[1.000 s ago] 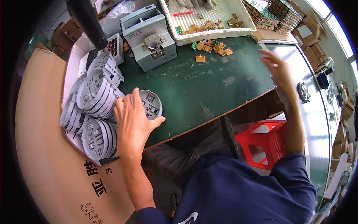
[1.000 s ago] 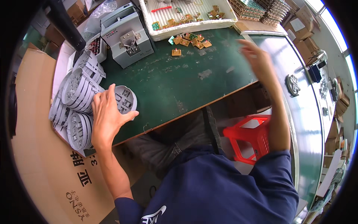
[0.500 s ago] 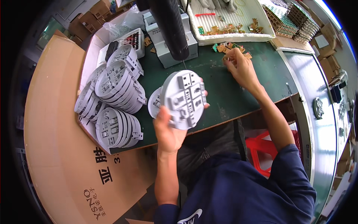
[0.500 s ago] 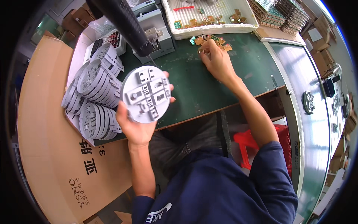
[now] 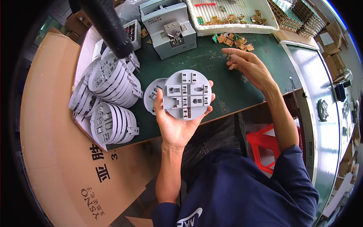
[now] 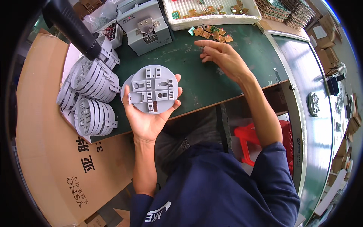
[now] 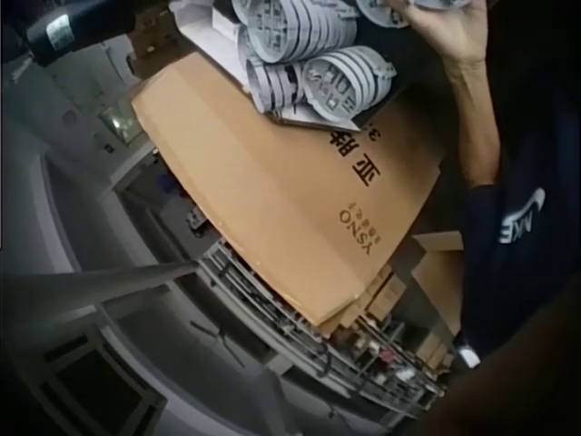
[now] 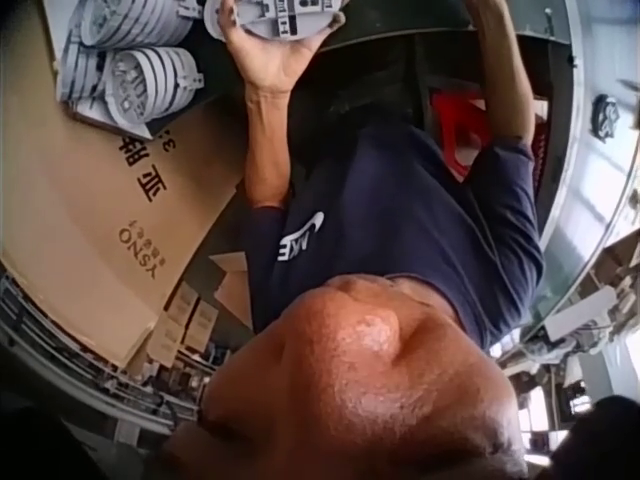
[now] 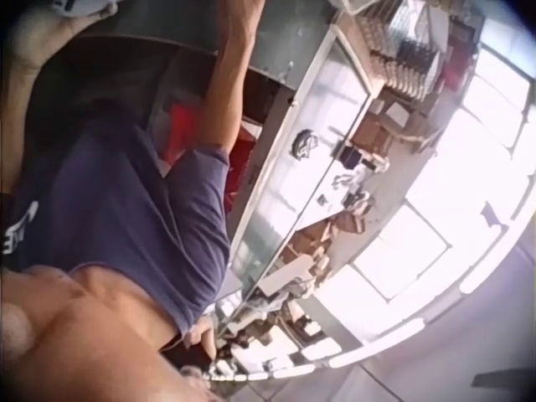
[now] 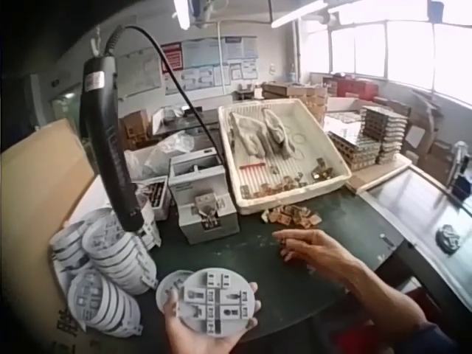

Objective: Assembling small electronic components into plastic housings using a suspended electric screwdriver.

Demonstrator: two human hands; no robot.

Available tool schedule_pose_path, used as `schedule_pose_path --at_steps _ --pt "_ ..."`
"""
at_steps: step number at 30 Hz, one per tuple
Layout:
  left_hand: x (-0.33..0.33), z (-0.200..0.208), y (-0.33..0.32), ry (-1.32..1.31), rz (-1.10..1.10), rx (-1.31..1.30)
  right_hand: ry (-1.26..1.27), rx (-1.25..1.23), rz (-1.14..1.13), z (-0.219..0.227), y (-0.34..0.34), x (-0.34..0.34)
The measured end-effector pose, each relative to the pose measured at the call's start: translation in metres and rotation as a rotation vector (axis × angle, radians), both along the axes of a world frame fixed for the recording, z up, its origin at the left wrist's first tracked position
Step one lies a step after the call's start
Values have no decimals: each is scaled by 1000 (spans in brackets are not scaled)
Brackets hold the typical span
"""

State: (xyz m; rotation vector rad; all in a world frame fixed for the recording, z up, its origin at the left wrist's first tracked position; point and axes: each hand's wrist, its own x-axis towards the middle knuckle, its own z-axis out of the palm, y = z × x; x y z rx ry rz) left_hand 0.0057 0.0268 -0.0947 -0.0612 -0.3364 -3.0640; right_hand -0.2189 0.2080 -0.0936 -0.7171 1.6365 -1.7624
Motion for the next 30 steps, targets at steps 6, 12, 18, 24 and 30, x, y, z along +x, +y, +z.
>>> schedule_pose_path --at_steps 6,12,18,24,30 --pt "6 7 1 -113 52 6 331 255 -140 -1 -4 11" --pt "7 -2 -3 -45 -6 47 1235 409 -144 1 -5 22" --pt "5 -2 -3 -16 24 -107 1170 352 -128 0 -2 20" --pt "4 -4 -3 -70 64 -214 1344 267 -220 0 1 25" --pt "5 -1 0 -126 92 -337 887 303 -171 15 5 46"
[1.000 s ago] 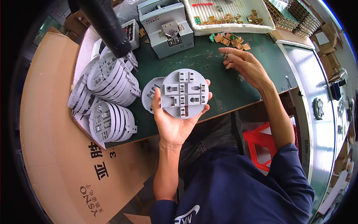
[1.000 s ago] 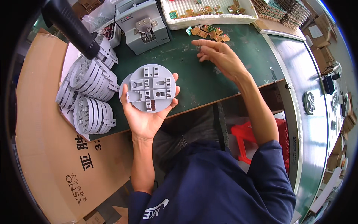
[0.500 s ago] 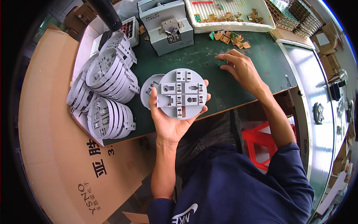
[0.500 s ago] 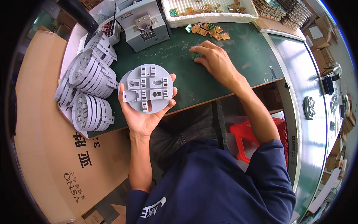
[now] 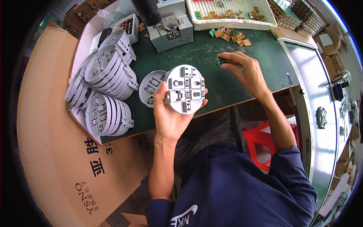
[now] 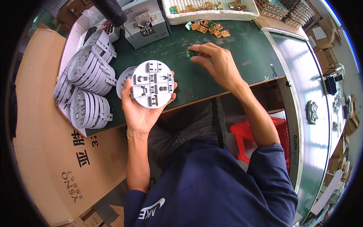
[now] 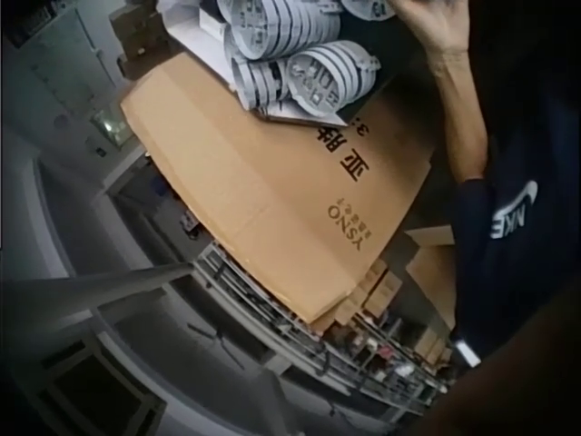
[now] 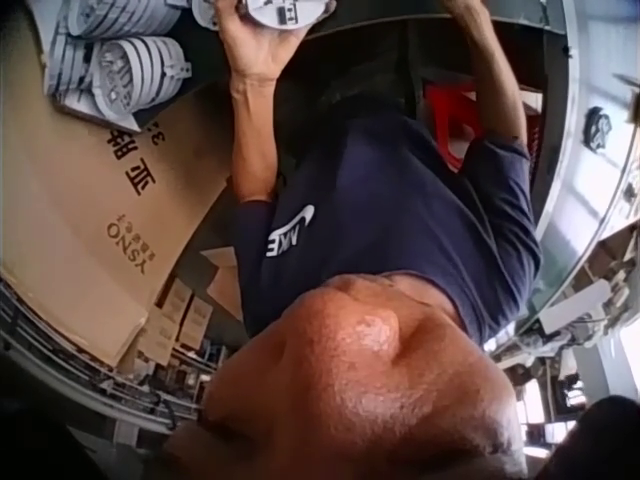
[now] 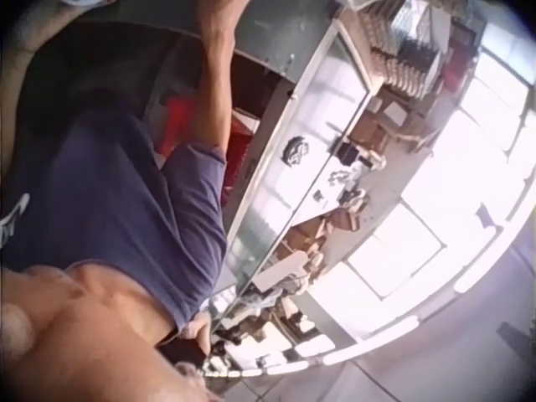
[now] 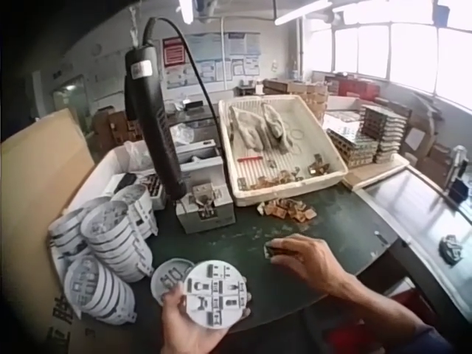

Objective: Assembling small electronic components into plastic housings using a suspended electric screwdriver.

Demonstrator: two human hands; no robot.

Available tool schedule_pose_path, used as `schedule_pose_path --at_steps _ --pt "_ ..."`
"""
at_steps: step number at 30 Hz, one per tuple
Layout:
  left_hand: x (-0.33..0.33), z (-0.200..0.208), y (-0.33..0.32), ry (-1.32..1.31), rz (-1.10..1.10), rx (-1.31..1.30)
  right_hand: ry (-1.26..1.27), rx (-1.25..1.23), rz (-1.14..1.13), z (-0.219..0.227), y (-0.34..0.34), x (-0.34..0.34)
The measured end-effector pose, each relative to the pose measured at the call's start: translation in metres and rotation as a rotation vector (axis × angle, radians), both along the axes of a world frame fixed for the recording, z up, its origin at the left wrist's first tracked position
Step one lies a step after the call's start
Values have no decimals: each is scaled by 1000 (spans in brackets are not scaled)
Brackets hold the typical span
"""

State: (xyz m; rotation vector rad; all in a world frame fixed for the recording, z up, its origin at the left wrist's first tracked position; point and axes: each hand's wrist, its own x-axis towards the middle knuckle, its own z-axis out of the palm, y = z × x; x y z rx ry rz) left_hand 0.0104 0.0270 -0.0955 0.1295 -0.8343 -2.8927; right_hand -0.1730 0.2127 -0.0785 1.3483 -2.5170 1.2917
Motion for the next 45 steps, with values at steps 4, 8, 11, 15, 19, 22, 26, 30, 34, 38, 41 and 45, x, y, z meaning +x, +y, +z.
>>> schedule_pose_path --at_steps 4,8,11,15,19,22,26,30,34,38,41,45 --pt "0 -2 2 -15 -13 79 -317 -22 -29 2 3 5" --pt "0 -5 2 -28 -9 70 -597 -216 131 -1 5 6" --pt "1 -6 1 -29 -11 87 -725 -286 208 2 5 14" --pt "0 -7 0 -31 -3 56 -836 -323 268 4 2 26" --pt "2 -6 0 -34 19 54 -874 -308 299 5 -3 33" --pt "3 9 16 -110 152 -239 -779 -303 288 -1 -4 30" --pt "-7 6 24 -197 420 -1340 -819 -395 257 -1 -4 22" --pt "-19 -3 42 -255 657 -1908 -823 -432 203 0 -4 15" --pt "-22 -7 45 -395 605 -2138 -799 -433 192 -5 -2 10" --pt "-16 -4 41 -380 497 -2151 -773 -386 177 -9 -3 6" --pt "-12 -3 40 -373 470 -2098 -782 -367 183 -12 -6 5" --pt "-12 -5 40 -406 478 -2025 -777 -379 213 -12 -11 6"
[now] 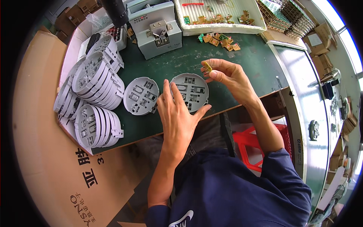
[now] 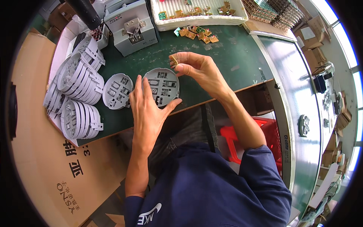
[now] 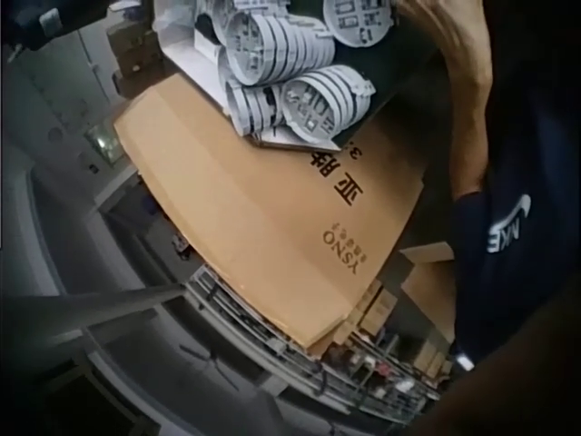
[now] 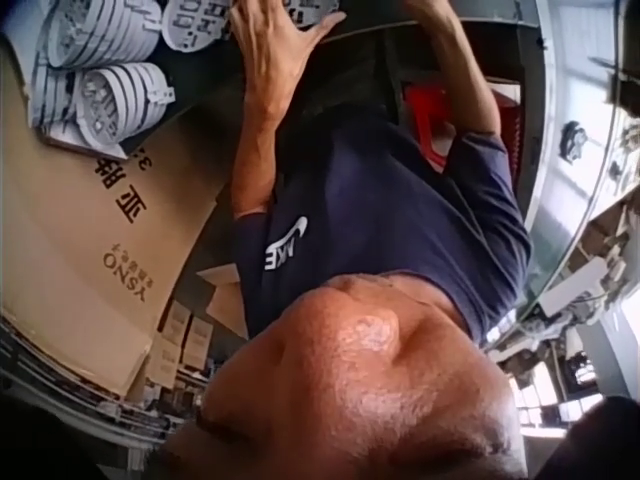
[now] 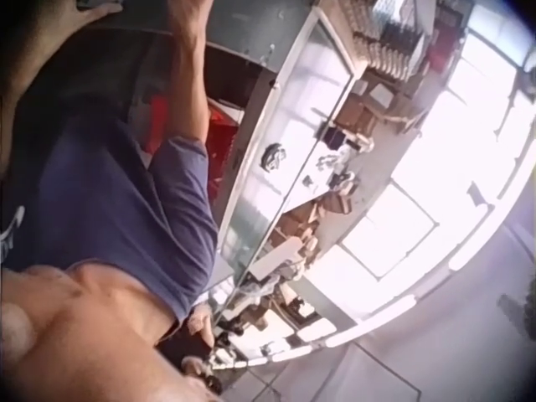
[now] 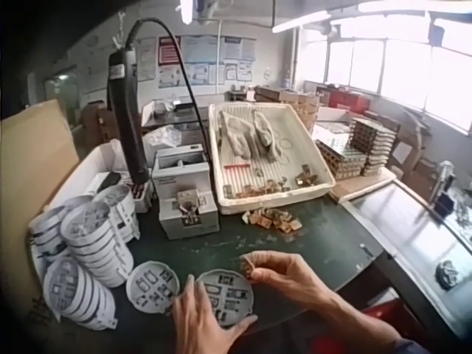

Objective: Assembling small electronic components into plastic housings using a suspended electric screwdriver.

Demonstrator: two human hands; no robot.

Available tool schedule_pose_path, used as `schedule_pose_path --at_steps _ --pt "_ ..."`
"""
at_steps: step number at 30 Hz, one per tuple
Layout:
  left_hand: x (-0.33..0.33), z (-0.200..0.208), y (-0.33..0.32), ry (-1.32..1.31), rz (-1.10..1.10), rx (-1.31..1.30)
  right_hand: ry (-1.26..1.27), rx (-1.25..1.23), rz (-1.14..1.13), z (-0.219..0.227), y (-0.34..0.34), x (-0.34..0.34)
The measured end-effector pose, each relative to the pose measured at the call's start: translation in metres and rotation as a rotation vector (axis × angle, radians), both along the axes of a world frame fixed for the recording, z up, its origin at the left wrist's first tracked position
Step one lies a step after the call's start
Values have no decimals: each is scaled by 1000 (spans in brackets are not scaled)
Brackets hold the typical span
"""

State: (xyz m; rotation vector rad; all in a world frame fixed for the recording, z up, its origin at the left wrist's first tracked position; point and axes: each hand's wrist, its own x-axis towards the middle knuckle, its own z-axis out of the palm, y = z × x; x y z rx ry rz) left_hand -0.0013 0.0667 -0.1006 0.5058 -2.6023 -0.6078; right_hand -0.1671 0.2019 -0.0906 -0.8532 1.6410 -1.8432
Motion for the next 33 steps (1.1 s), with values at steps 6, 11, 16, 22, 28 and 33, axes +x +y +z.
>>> schedule_pose_path --at_steps 6,11,16,22,28,33 --pt "6 10 8 74 -5 -53 38 23 26 4 4 2" --pt "5 26 2 313 -88 116 -17 -24 97 7 6 3" --pt "-3 12 0 252 -78 9 234 101 -36 8 -2 2" --pt "-27 -16 7 351 -43 21 133 64 -246 -48 27 -38" --pt "149 2 11 326 -224 720 197 64 -268 -44 27 -47" --pt "366 -65 32 1345 564 1615 222 83 -232 -43 20 -41"
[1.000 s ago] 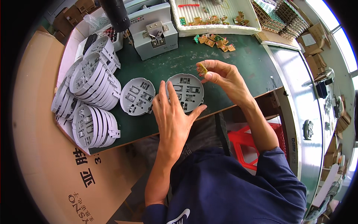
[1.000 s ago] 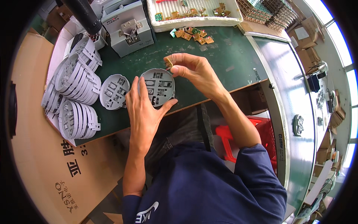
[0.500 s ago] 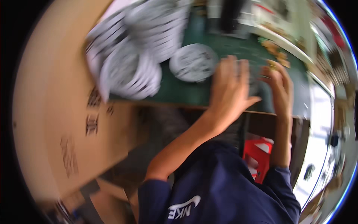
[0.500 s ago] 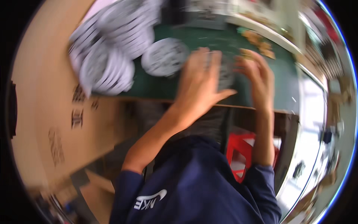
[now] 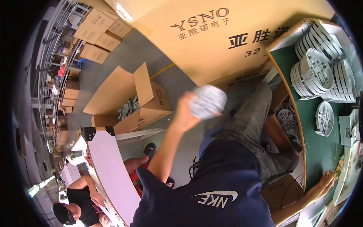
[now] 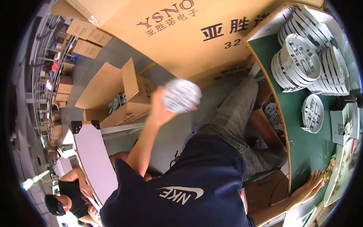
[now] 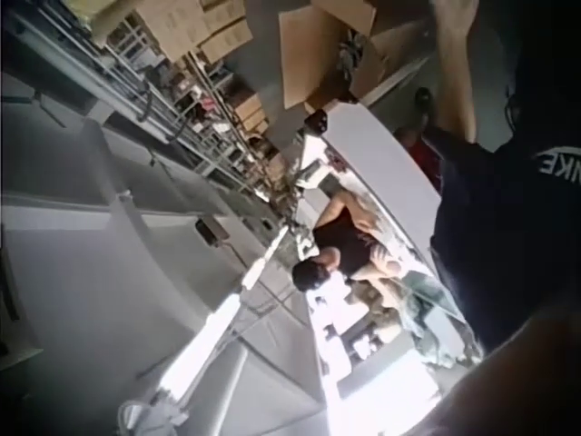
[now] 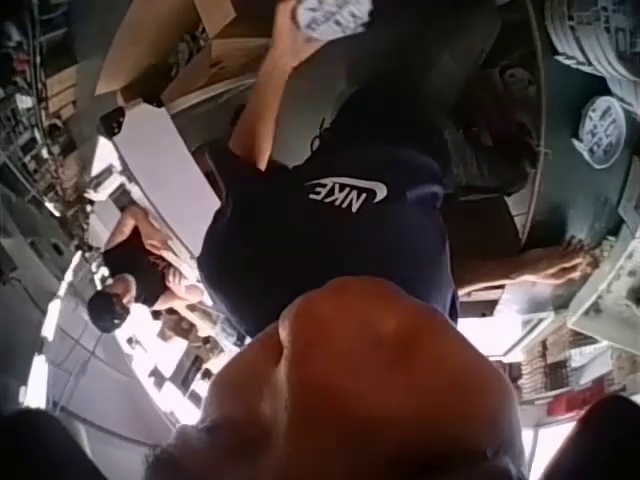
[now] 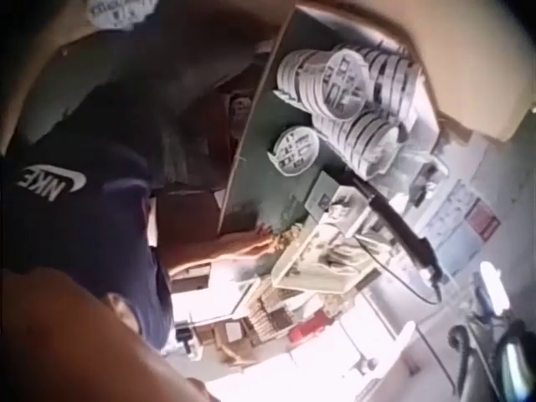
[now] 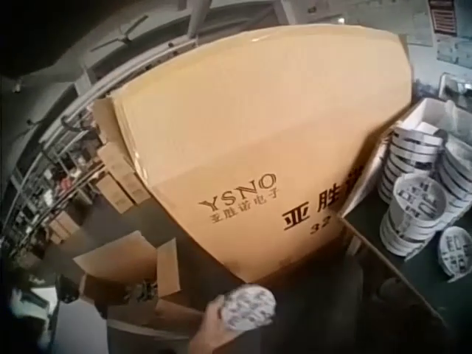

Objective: Assembling small electronic components into plastic housings using a suspended electric screwdriver.

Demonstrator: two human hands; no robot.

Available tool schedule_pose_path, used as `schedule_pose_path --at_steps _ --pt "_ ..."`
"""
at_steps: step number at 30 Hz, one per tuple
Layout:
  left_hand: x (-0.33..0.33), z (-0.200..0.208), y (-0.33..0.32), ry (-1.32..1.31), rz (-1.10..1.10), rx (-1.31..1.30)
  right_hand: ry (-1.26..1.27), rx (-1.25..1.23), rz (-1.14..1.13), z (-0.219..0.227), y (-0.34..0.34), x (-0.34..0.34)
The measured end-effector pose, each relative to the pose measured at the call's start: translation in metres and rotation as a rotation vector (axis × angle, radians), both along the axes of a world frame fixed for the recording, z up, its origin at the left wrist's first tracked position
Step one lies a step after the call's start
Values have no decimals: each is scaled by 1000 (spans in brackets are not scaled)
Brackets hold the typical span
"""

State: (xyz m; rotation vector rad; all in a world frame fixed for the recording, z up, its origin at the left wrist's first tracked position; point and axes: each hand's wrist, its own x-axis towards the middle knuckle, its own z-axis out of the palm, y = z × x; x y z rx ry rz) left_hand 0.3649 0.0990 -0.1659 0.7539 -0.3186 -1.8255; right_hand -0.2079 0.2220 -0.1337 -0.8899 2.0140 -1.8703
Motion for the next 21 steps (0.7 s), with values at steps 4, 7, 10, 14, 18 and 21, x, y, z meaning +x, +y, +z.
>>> schedule_pose_path --at_steps 4,7,10,14,18,21 --pt "173 -62 48 152 844 -218 -5 -7 36 1 0 -4" --pt "307 -66 100 -54 1115 -541 -71 -36 105 -11 -10 -10" --pt "289 -62 31 100 1039 -241 7 50 -86 3 10 -10" --pt "152 -27 -10 200 122 -262 71 5 -58 -2 1 17" --pt "-42 105 -57 -456 -621 -760 16 61 -43 20 -23 47" --pt "-181 145 -94 -760 -701 -1156 -33 -16 -55 14 -18 44"
